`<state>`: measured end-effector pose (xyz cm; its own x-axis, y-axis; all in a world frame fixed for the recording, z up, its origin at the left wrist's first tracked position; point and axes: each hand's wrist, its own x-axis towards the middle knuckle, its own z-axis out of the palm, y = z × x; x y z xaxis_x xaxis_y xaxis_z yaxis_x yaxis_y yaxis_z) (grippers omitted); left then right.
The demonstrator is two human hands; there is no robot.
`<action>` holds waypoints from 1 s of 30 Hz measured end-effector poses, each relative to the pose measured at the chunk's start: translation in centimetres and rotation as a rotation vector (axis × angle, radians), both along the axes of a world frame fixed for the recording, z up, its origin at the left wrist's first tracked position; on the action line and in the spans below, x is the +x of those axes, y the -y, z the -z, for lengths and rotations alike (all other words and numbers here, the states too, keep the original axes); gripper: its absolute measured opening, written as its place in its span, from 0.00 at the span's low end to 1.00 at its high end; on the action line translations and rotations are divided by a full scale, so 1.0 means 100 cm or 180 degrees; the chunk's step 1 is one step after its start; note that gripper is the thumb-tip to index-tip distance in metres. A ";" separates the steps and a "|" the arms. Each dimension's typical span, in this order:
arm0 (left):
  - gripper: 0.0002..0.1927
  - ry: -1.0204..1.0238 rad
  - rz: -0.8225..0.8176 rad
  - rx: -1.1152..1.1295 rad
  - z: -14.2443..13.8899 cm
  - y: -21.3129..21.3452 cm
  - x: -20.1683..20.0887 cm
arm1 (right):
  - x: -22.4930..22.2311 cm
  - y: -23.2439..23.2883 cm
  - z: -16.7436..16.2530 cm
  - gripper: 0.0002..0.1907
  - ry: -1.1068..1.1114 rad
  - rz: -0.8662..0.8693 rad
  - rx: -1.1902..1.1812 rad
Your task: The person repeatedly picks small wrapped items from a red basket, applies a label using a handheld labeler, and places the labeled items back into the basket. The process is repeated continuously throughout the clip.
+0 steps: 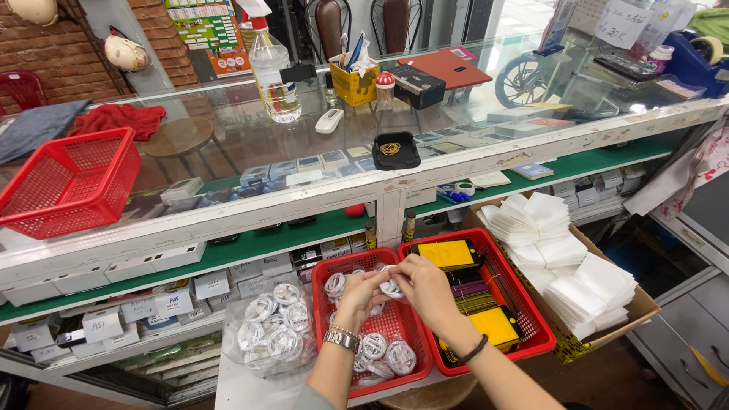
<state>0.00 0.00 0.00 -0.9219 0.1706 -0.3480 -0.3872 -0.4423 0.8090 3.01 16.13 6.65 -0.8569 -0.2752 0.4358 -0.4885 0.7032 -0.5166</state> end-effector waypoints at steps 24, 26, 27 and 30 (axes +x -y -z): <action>0.18 0.0206 -0.0307 0.0372 0.001 -0.011 -0.012 | -0.039 -0.072 0.055 0.25 0.1626 -0.0208 -0.3091; 0.18 0.0208 -0.0213 0.0013 0.006 -0.015 -0.012 | -0.041 -0.083 0.074 0.20 0.2094 0.0541 -0.2337; 0.17 0.0193 -0.0156 -0.0168 0.008 -0.015 -0.011 | -0.038 -0.080 0.085 0.18 0.2299 0.0909 -0.1950; 0.16 0.0388 0.0139 -0.0010 0.021 -0.014 -0.012 | -0.021 -0.058 0.116 0.16 0.2747 0.1303 -0.1465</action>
